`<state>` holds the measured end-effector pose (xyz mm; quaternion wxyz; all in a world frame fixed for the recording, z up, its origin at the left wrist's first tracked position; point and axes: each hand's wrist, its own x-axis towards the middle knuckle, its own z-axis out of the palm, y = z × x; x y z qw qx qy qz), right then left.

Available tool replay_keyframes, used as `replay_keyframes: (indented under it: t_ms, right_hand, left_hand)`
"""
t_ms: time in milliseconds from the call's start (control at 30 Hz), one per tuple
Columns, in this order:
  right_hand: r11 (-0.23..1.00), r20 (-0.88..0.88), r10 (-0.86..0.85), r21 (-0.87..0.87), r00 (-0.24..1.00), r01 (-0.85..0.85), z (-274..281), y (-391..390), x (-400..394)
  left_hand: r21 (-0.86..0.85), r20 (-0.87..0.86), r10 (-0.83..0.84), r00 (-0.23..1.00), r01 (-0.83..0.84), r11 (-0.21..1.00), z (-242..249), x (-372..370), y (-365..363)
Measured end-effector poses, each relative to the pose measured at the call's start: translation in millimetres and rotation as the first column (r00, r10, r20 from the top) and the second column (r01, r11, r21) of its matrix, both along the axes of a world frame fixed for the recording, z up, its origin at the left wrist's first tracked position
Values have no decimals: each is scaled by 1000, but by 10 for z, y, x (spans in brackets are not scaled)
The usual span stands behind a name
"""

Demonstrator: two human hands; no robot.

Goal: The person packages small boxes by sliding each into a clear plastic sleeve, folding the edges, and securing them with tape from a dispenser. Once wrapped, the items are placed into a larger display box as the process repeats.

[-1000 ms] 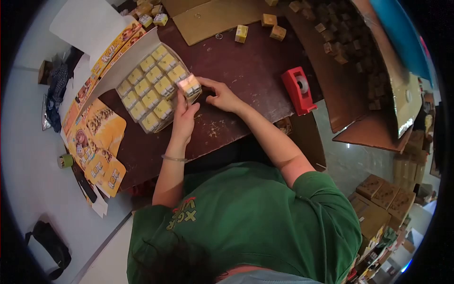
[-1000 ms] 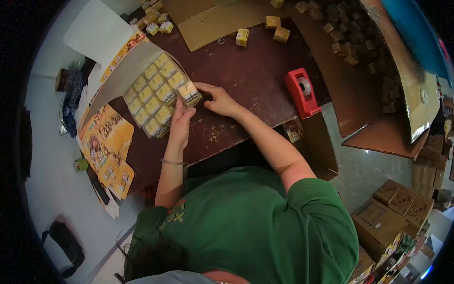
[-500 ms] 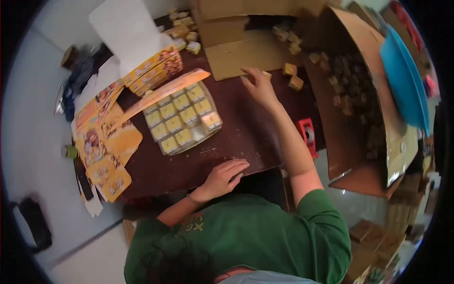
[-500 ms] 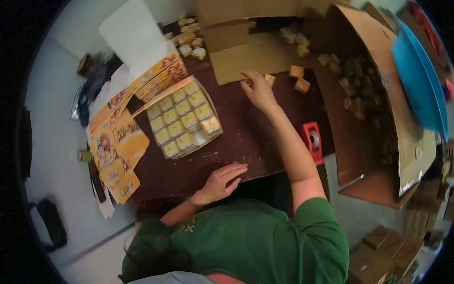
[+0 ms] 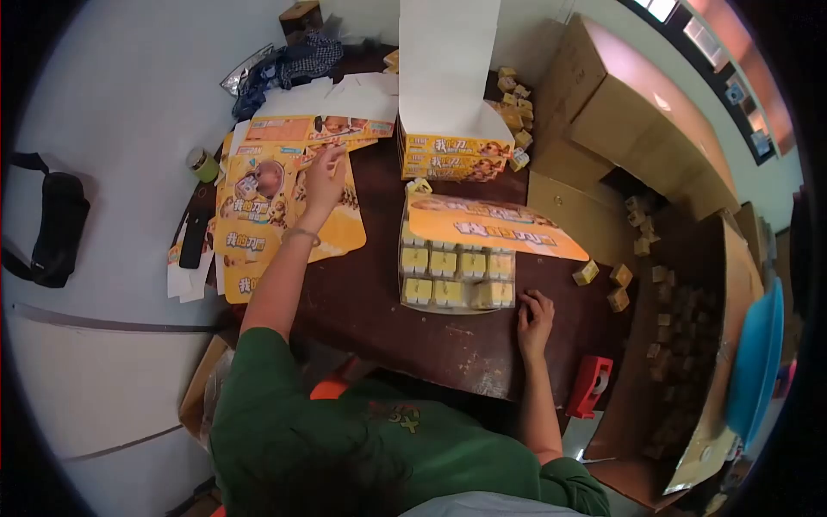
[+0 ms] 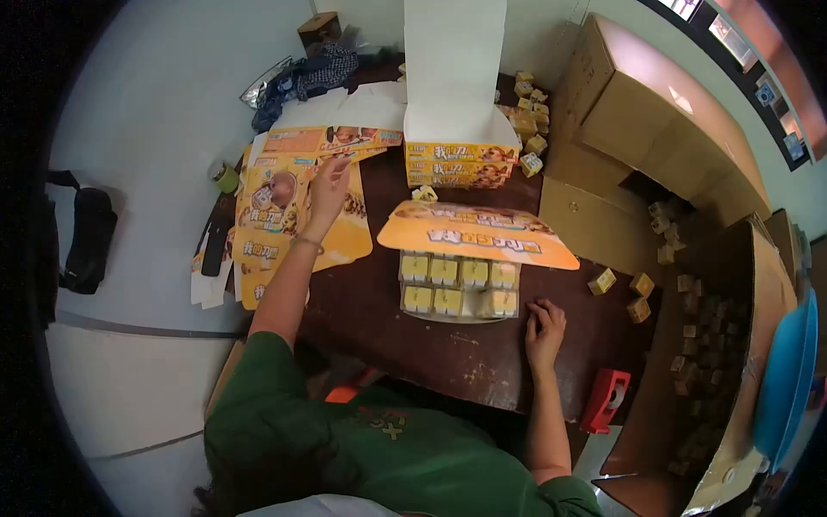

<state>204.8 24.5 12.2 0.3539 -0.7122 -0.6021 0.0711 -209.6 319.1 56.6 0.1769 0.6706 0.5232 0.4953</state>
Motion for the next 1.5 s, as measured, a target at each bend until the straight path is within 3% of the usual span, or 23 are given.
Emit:
replay_keyframes:
  t_ms: [33,100,167,200,233,267,333,367,400,433,467,533,633,667,700,733,833,933,1033,1267,1367,1500]
  right_hand:
    - [1000,-10,-16,25,1000,16,-61,16,4]
    - [996,10,-83,31,997,82,-87,69,-71]
    - [986,57,-165,12,985,165,-68,145,-183]
    - [982,92,-182,-38,979,186,-22,164,-199]
    - [973,125,-200,-88,972,212,-11,169,-218]
    - [982,199,-189,57,962,181,-85,167,-200]
    - [993,-201,-104,-80,974,90,-283,77,-67]
    - [971,-506,-205,6,838,241,-446,31,-165]
    - [965,-446,-244,-22,861,262,-446,44,-212]
    - [964,-264,-265,-57,928,259,-426,56,-241]
    - [967,-77,-243,-99,967,235,-343,93,-257]
    - [965,58,-223,-127,973,229,-223,144,-256]
    - [961,126,-205,-161,971,224,-127,142,-197]
    - [958,141,-202,-175,969,225,-115,135,-195]
    - [957,156,-197,-186,968,225,-103,125,-198]
    - [953,172,-196,-198,965,229,-101,105,-183]
    - [940,200,-189,-245,961,236,-97,95,-172]
    - [925,224,-194,-282,955,254,-83,108,-178]
    - [910,245,-205,-310,948,277,-95,113,-164]
    - [871,271,-222,-377,937,315,-87,43,-189]
    - [863,275,-220,-392,936,318,-88,57,-213]
    - [864,276,-209,-398,938,309,-94,102,-241]
  left_hand:
    - [171,-97,-21,995,37,985,-60,55,332]
    - [42,8,-29,1000,28,999,11,250,904]
    - [38,43,27,999,-28,999,-48,383,1476]
    - [163,-56,45,997,-36,986,-152,394,1804]
    - [174,-127,42,991,-19,985,-156,453,2008]
    - [183,-197,39,980,-3,983,-179,532,2200]
    - [101,-398,59,916,-20,995,-297,669,2480]
    - [10,-511,83,856,-91,996,-373,730,2602]
    - [-69,-619,95,779,-175,982,-434,770,2678]
    - [-124,-789,26,614,-200,972,-497,763,2739]
    - [-155,-785,-3,620,-191,969,-416,805,2753]
    - [-212,-779,-53,624,-183,960,-200,812,2809]
    - [-308,-668,-126,733,-119,944,-6,623,3205]
    - [-259,-370,-24,929,-79,963,-222,471,3459]
    - [-289,-97,93,991,-117,950,-472,299,3735]
    - [-328,187,215,959,-145,934,-645,178,3986]
    - [-235,283,287,915,-224,946,-917,3,4459]
    - [182,60,558,828,-558,809,-994,59,4685]
    - [39,-53,618,784,-617,786,-500,62,4447]
    - [406,-160,873,461,-775,484,-206,-362,4490]
    - [-37,-437,571,694,-649,760,-386,-607,4627]
    - [8,-484,581,654,-661,751,-476,-587,4793]
